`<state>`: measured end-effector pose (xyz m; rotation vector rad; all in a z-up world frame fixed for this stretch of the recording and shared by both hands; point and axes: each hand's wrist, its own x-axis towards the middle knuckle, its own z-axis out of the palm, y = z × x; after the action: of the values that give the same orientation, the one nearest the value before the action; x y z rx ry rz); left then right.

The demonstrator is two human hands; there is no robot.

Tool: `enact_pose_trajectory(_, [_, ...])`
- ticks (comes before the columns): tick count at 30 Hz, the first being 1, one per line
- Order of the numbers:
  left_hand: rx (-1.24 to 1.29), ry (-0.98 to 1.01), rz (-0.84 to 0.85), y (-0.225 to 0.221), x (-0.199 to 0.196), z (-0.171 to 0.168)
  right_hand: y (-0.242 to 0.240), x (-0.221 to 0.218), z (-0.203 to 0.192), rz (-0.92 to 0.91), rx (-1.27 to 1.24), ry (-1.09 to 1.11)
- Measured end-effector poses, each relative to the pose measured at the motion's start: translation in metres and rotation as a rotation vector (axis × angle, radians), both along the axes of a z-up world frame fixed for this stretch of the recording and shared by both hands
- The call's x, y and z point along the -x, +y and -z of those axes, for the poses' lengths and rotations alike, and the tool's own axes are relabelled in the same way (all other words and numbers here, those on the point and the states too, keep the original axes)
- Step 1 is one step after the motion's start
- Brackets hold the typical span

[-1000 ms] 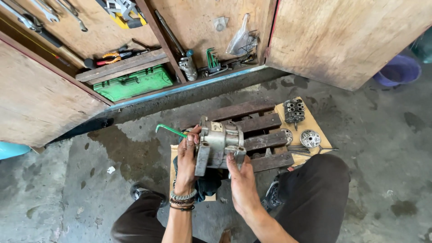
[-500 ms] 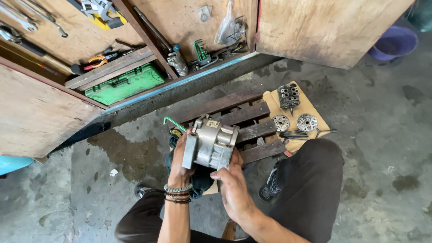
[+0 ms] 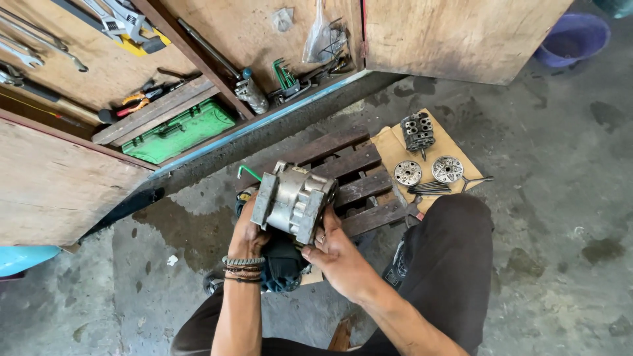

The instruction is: Assembling a mechanical component by aligning internal gears and plates and using a hex key.

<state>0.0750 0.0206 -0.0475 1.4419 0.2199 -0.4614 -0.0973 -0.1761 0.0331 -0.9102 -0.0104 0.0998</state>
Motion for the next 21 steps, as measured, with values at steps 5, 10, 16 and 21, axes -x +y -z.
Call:
enact_pose_trajectory(5, [-0.034, 0.048, -0.005, -0.003, 0.001, 0.009, -0.021, -0.002, -0.031, 0.058, 0.711, 0.099])
enact_pose_trajectory(10, [0.095, 0.165, 0.002, -0.007, -0.002, 0.006, -0.035, -0.020, -0.002, 0.282, 0.906, 0.095])
enact_pose_trajectory(16, [0.122, 0.228, -0.004, -0.018, -0.005, 0.016, -0.041, -0.032, 0.020, 0.380, 0.795, -0.087])
enact_pose_trajectory(21, [0.135, 0.286, -0.014, -0.021, -0.006, 0.030, -0.046, -0.041, 0.043, 0.274, 0.803, -0.204])
